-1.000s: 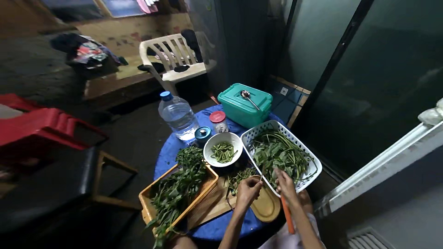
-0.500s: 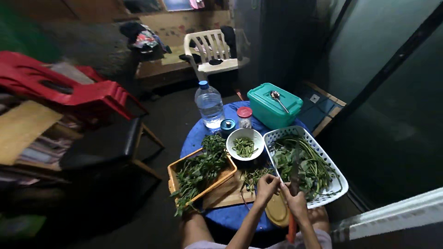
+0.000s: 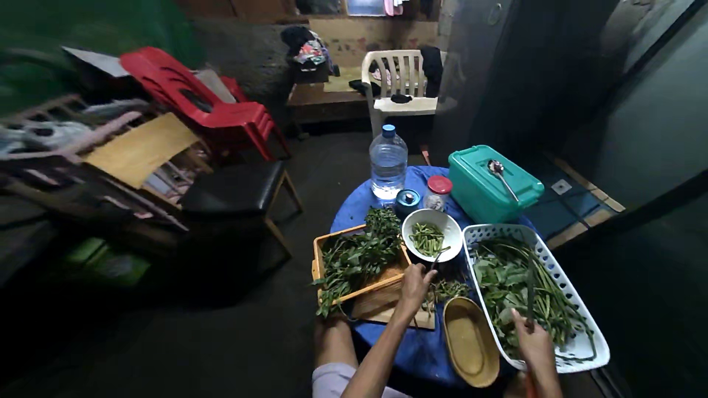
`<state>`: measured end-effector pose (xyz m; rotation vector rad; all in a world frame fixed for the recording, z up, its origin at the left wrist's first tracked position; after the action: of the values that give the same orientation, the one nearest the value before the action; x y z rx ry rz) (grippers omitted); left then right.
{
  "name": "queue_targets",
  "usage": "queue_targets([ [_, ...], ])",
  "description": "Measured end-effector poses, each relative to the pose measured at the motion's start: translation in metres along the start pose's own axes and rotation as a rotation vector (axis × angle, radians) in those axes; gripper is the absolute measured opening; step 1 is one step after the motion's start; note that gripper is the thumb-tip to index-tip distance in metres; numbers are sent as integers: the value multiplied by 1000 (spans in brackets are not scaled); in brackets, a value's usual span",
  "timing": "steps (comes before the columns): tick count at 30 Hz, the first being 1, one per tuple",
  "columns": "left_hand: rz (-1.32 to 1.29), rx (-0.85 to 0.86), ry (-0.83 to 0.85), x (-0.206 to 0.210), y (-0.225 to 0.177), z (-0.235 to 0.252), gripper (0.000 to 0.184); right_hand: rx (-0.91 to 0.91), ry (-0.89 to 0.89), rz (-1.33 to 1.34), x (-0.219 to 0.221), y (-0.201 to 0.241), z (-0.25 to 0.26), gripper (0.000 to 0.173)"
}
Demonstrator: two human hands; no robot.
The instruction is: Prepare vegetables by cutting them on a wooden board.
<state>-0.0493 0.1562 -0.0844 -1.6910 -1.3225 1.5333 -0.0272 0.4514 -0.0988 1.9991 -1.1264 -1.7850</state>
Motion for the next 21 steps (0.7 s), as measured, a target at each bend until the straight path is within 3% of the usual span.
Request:
queue_targets([
  [4, 28, 27, -265, -69, 43, -16, 34, -6, 25, -56, -11, -13, 7, 50],
  [7, 159, -159, -358, -126, 80, -26, 29, 28, 27, -73, -10, -21, 6, 52],
  [10, 266, -337, -351, -157, 104, -23, 33, 18, 18, -66, -4, -21, 2, 50],
  [13, 343, -370, -281, -160, 119, -7, 36, -33, 12, -27, 3, -17, -5, 40],
  [16, 351, -306, -300, -169, 109, 6, 29, -63, 13, 7, 6, -16, -8, 38],
  [21, 141, -17, -453, -210, 47, -5, 38, -55, 9, 63, -3, -12, -18, 34],
])
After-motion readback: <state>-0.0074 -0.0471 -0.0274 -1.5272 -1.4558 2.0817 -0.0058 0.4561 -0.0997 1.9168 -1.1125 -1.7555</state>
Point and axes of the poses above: each hand's wrist, its own z-axis towards the middle knuckle, its own x-axis out of the palm, y = z × x, the point moved 3 cm from there along z, towards the middle knuckle, and after that the axes turned 10 degrees about -z, right-handed, at the moved point
